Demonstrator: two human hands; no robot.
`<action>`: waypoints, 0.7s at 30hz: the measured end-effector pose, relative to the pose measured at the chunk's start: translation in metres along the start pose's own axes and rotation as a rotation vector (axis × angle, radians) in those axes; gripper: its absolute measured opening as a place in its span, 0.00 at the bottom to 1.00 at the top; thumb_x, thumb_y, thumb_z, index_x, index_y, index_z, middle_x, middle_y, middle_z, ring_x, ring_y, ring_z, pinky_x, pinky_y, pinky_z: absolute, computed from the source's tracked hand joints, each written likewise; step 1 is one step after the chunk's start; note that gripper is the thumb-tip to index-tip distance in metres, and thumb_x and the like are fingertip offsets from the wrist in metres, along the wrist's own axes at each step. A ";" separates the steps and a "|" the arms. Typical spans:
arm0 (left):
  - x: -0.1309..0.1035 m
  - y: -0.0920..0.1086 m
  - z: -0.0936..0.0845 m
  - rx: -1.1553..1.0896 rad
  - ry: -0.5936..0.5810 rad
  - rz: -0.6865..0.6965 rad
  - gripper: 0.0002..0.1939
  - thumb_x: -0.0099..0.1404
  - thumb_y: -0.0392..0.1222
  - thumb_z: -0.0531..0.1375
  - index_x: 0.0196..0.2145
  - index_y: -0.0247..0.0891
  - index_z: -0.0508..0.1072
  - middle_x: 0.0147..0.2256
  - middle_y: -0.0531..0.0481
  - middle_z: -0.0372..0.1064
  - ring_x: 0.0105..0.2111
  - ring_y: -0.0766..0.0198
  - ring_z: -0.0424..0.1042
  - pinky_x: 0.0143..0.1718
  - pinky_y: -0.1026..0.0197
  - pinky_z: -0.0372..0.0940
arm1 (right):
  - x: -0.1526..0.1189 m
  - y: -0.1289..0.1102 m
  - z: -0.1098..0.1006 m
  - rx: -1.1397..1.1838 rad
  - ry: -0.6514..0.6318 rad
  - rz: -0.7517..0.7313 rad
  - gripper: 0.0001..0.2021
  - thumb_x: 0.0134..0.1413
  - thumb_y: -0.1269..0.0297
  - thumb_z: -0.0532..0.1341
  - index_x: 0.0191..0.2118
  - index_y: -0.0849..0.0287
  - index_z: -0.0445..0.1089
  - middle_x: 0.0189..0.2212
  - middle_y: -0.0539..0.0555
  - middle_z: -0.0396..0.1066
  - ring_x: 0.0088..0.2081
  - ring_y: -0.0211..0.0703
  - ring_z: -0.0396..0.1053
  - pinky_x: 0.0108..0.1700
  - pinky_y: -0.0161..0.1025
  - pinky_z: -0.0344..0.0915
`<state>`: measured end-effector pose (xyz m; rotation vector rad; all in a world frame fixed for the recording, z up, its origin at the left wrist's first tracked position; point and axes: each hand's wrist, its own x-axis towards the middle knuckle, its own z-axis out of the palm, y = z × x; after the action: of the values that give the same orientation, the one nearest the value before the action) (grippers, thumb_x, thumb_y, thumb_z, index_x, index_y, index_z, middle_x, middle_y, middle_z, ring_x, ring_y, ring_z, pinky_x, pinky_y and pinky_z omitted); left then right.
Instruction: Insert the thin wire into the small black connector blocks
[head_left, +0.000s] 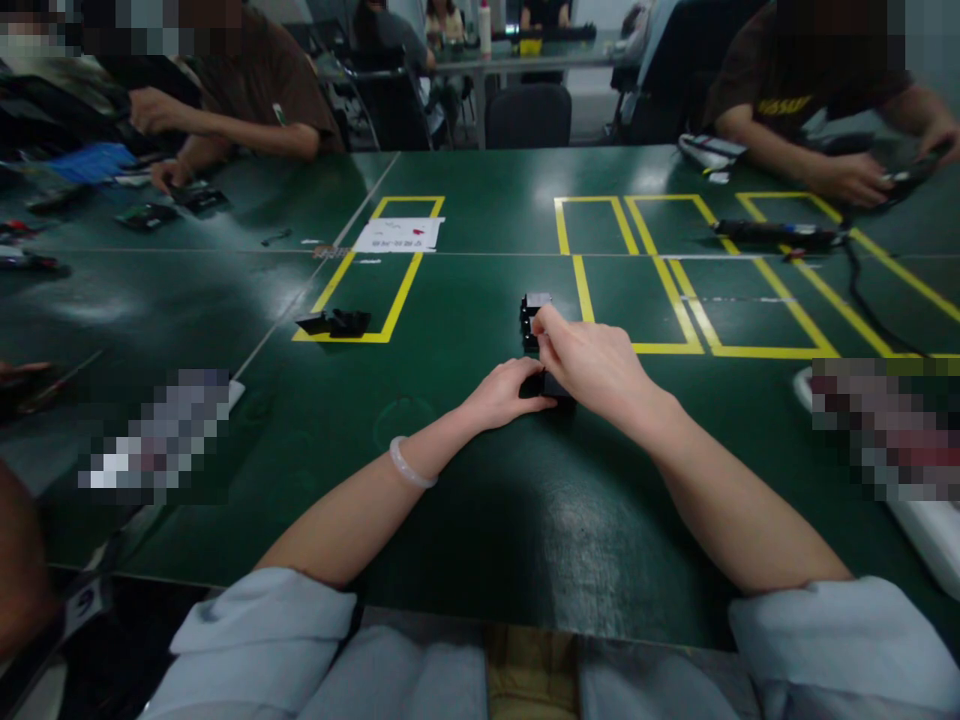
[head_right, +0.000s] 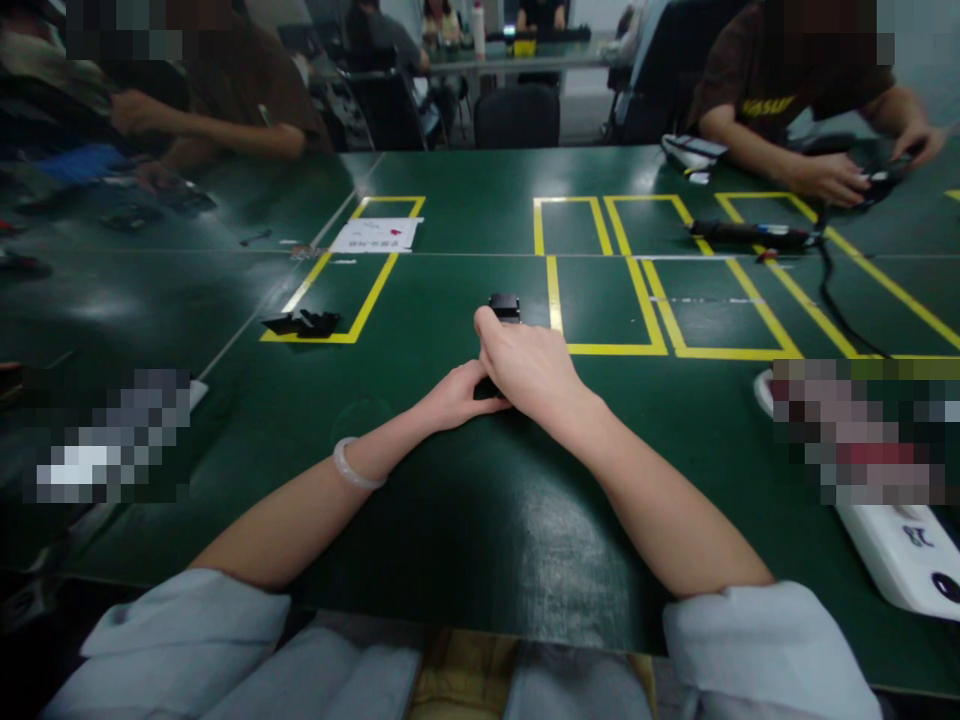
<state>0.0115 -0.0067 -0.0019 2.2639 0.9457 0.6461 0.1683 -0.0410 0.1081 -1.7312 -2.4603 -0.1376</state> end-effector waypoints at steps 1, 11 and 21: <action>0.000 0.000 0.000 -0.004 0.001 0.005 0.22 0.63 0.52 0.66 0.49 0.35 0.73 0.50 0.41 0.74 0.50 0.47 0.72 0.52 0.49 0.66 | 0.000 0.000 0.000 0.001 0.003 -0.004 0.15 0.68 0.62 0.44 0.51 0.56 0.64 0.34 0.53 0.77 0.31 0.44 0.73 0.27 0.39 0.42; 0.000 -0.001 0.001 0.007 -0.015 -0.009 0.23 0.63 0.52 0.66 0.50 0.35 0.72 0.50 0.41 0.74 0.50 0.47 0.72 0.52 0.49 0.66 | 0.002 0.001 0.003 -0.044 -0.007 0.000 0.15 0.69 0.59 0.44 0.49 0.56 0.65 0.32 0.55 0.77 0.30 0.45 0.73 0.27 0.38 0.41; 0.001 0.001 -0.001 -0.024 -0.015 0.009 0.23 0.63 0.51 0.65 0.51 0.36 0.72 0.51 0.41 0.73 0.51 0.48 0.72 0.53 0.49 0.65 | 0.001 0.001 0.002 -0.009 0.004 -0.015 0.16 0.69 0.56 0.44 0.50 0.56 0.64 0.34 0.54 0.77 0.32 0.46 0.73 0.27 0.39 0.42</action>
<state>0.0115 -0.0063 -0.0008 2.2504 0.9163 0.6396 0.1687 -0.0399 0.1057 -1.7139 -2.4743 -0.1534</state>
